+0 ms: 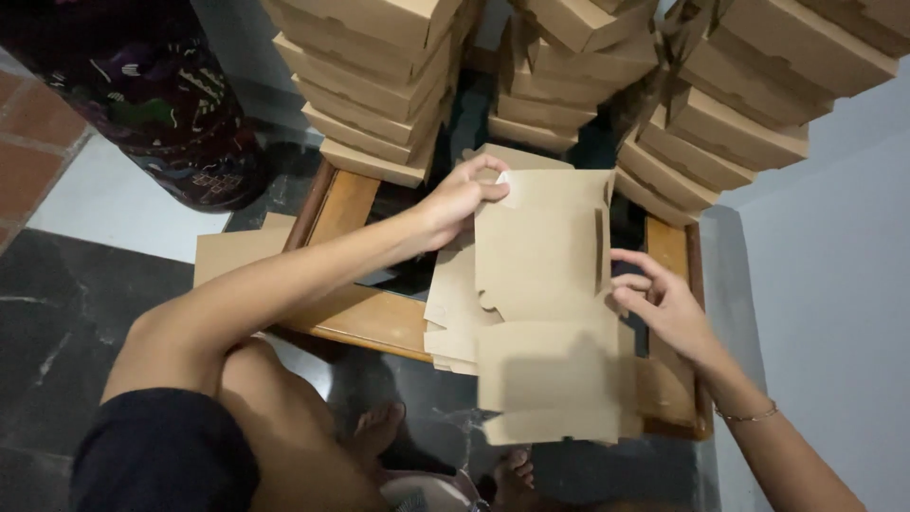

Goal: Folding flat cardboard templates into finished boxes

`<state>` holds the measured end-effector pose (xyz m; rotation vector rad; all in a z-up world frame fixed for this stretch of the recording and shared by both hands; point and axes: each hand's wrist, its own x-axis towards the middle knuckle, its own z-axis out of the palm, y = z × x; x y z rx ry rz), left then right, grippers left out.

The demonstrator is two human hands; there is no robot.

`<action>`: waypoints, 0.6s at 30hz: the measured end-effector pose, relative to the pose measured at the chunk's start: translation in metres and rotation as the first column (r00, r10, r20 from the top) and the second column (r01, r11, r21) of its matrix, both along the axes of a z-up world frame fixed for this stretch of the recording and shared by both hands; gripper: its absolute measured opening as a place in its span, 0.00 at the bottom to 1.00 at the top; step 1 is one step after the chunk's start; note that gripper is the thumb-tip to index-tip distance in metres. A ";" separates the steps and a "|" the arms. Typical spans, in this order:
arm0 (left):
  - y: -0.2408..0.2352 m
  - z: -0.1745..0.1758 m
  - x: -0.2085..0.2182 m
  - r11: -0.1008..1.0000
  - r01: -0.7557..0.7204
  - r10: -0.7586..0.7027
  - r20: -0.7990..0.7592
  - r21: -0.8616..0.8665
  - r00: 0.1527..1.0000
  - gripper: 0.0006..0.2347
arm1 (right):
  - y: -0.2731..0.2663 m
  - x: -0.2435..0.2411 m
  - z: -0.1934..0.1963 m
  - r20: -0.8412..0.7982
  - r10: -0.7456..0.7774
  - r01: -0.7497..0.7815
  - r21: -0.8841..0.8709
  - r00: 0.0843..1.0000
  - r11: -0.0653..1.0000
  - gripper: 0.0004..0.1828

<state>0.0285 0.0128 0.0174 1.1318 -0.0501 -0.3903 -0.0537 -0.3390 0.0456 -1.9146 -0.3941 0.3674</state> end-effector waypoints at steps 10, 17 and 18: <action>0.019 0.035 -0.035 0.898 -0.132 -0.114 0.512 0.420 0.852 0.12 | 0.051 -0.009 0.070 0.201 -0.208 0.249 -0.205 0.957 0.947 0.35; 0.045 0.077 -0.056 0.712 0.039 -0.565 0.539 0.701 0.625 0.18 | 0.068 -0.006 0.090 0.332 -0.025 0.200 -0.507 0.943 0.839 0.23; 0.048 0.078 -0.056 0.629 0.112 -0.648 0.440 0.769 0.622 0.22 | 0.069 -0.004 0.088 0.304 -0.031 0.187 -0.503 0.952 0.844 0.21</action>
